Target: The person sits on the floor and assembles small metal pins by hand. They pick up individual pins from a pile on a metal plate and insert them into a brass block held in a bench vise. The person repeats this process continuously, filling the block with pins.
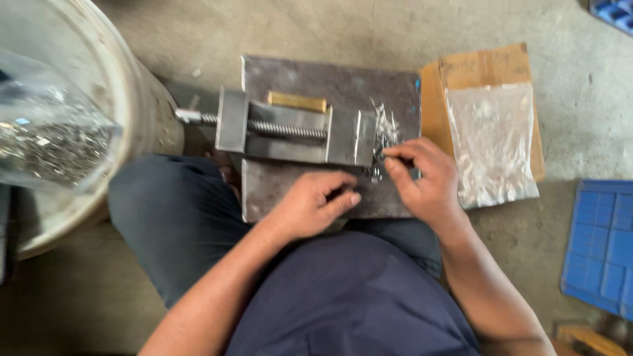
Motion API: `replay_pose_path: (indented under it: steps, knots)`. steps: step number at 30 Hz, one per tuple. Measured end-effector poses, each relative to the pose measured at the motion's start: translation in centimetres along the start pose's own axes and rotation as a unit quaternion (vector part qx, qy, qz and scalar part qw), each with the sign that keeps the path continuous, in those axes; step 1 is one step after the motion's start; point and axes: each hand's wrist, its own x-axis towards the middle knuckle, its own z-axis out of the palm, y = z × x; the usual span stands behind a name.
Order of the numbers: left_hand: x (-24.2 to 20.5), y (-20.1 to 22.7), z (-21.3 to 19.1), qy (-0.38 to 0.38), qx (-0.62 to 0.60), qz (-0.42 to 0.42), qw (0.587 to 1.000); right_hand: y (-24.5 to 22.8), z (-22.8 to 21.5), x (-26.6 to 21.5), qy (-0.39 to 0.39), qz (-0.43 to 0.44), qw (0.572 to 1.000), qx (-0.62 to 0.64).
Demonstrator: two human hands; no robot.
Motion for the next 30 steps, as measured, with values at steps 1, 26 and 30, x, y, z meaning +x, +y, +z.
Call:
replay_pose_path:
  steps: [1, 26, 30]
  knots:
    - [-0.1, -0.2, 0.1, 0.002, 0.004, -0.004, 1.0, 0.7, 0.0, -0.8, -0.008, 0.014, 1.0, 0.003]
    - [0.0, 0.2, 0.6, -0.009, -0.002, -0.013, 1.0, 2.2, 1.2, -3.3, -0.024, 0.053, 0.995, -0.078]
    - [0.0, 0.2, 0.6, -0.008, 0.003, -0.01, 1.0, 2.2, 1.3, -3.2, -0.023, 0.053, 0.994, -0.093]
